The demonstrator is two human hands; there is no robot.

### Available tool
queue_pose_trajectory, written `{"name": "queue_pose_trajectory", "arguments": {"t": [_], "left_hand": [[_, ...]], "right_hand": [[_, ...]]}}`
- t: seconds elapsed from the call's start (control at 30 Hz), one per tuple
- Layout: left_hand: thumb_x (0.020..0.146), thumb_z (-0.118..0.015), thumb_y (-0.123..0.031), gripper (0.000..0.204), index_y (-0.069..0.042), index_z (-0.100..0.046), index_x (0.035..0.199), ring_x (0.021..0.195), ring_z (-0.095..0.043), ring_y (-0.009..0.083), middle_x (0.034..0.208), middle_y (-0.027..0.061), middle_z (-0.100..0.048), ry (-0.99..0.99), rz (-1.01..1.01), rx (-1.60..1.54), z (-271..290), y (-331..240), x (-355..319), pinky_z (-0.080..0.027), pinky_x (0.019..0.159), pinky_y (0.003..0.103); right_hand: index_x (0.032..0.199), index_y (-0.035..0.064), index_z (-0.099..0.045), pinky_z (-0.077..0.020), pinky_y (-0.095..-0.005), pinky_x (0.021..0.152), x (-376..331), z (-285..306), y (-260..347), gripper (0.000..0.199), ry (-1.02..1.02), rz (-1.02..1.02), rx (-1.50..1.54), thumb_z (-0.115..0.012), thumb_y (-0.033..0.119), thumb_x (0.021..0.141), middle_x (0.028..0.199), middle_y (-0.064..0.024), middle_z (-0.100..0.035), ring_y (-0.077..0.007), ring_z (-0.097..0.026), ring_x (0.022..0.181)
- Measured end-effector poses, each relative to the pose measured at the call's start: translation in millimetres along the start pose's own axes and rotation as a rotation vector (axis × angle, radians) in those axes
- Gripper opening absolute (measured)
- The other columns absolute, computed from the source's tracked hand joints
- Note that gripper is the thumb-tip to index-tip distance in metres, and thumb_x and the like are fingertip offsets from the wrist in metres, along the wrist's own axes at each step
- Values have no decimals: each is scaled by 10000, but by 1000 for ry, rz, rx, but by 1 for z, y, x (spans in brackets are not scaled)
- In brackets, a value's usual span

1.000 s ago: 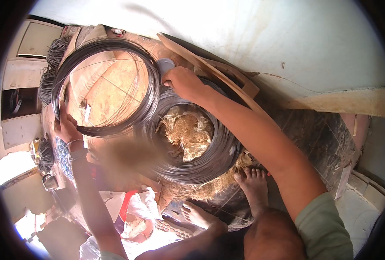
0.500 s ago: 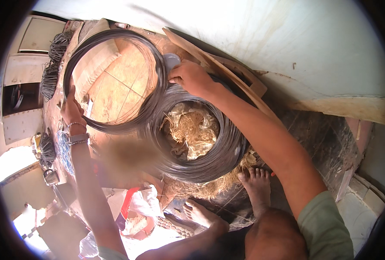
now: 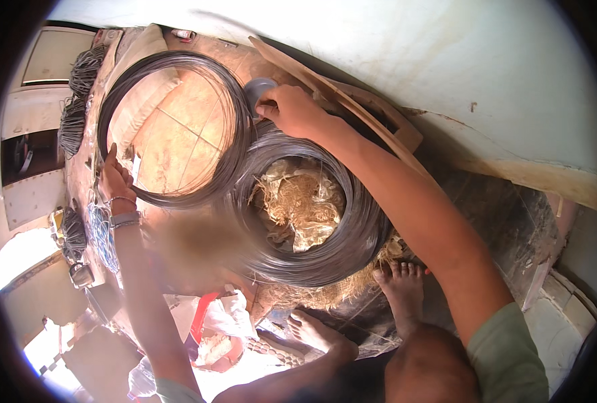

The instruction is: The person holds a bundle of thin metal wires by hand and cuts the ends with a pair of pliers while sitting on the floor.

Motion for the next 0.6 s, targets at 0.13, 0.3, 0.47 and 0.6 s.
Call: {"name": "queue_pose_trajectory", "arguments": {"t": [0.13, 0.3, 0.47, 0.6], "left_hand": [[874, -764, -247, 469, -205, -406, 574, 381, -201, 51, 520, -80, -242, -24, -43, -19, -3, -8, -17, -118, 375, 262], [864, -778, -257, 500, -203, -385, 559, 370, -204, 50, 495, -78, -251, 0, -86, -44, -7, -14, -26, -122, 377, 265], [848, -793, -288, 544, -212, -350, 542, 356, -210, 57, 466, -74, -260, -23, -106, 8, -8, -20, -33, -132, 373, 268], [857, -782, -295, 548, -223, -331, 553, 367, -192, 55, 477, -85, -247, -12, -78, 10, -8, -16, -27, -127, 377, 265]], "right_hand": [[1044, 2, -717, -511, -377, 862, 16, 1, 0, 184, 114, -6, -6, -598, 120, 967, 992, -103, -750, -241, -702, 951], [1108, 37, -730, -495, -375, 888, 26, -4, 3, 218, 251, -100, -126, -621, 141, 950, 1064, -123, -739, -270, -680, 986], [1152, 62, -732, -489, -357, 897, 23, -3, 2, 261, 275, -110, -45, -666, 131, 909, 1091, -127, -734, -255, -675, 1007], [1189, 63, -721, -483, -322, 901, 23, 1, 3, 358, 354, -100, -13, -710, 69, 832, 1080, -105, -737, -217, -670, 988]]}}
Point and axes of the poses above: each hand's wrist, its own x-axis towards the middle knuckle, its own z-axis out of the back of the hand, y = z × x, the point moved 6 cm from there along x, towards the middle knuckle
